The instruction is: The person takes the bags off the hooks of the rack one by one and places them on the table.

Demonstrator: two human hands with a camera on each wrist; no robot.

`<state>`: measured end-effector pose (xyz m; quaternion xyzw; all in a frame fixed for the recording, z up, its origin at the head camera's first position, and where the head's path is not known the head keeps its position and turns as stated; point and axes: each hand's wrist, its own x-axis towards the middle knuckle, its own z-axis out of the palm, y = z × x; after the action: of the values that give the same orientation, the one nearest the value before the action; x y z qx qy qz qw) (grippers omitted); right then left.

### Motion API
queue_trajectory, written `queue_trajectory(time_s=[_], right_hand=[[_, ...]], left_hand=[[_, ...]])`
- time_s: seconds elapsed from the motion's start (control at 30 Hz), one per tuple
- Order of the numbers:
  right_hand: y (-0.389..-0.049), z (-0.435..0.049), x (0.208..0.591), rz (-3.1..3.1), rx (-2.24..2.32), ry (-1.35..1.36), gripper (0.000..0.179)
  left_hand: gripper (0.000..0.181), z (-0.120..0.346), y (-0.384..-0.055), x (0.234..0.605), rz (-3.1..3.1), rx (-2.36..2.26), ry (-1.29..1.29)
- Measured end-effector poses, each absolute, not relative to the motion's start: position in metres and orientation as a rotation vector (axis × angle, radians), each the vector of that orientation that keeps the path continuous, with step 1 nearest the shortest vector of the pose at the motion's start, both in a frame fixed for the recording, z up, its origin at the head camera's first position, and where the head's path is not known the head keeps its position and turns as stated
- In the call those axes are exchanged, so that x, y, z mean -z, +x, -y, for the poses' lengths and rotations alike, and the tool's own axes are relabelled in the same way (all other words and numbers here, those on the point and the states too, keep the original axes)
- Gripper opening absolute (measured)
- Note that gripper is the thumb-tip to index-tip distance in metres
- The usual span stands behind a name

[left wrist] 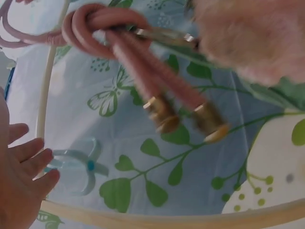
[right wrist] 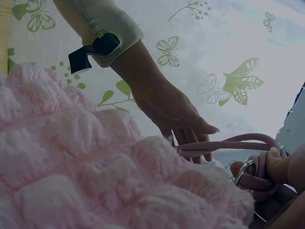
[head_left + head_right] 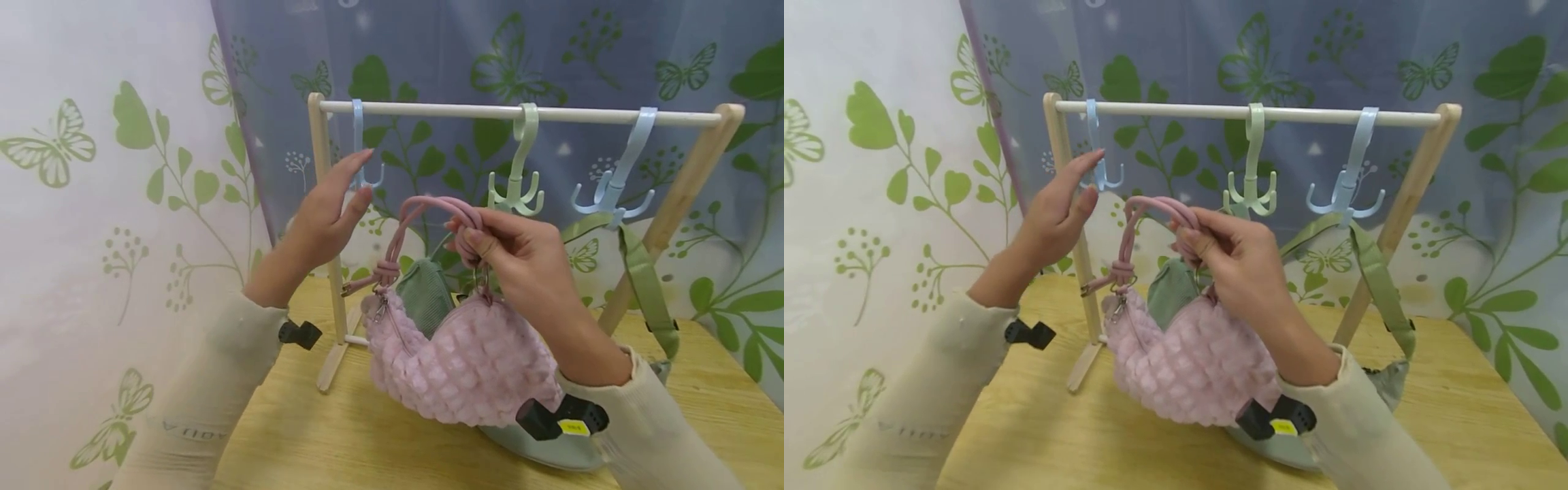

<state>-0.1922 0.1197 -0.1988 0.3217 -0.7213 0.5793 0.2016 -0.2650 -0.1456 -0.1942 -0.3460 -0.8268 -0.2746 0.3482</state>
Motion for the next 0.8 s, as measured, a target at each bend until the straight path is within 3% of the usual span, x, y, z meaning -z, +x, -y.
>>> queue_trajectory(time_s=[0.13, 0.5, 0.8], right_hand=[[-0.191, -0.121, 0.198, 2.004, -1.588, 0.893, 0.022], [-0.187, -0.123, 0.197, 1.991, -1.611, 0.88, 0.026], [-0.185, -0.125, 0.202, 1.963, -1.628, 0.888, 0.024]], left_hand=[[0.077, 0.144, -0.261, 0.207, 2.141, 0.696, -0.9], [0.071, 0.141, -0.243, 0.227, 1.964, 0.677, -0.971], [0.079, 0.139, -0.225, 0.251, 2.182, 0.878, -1.032]])
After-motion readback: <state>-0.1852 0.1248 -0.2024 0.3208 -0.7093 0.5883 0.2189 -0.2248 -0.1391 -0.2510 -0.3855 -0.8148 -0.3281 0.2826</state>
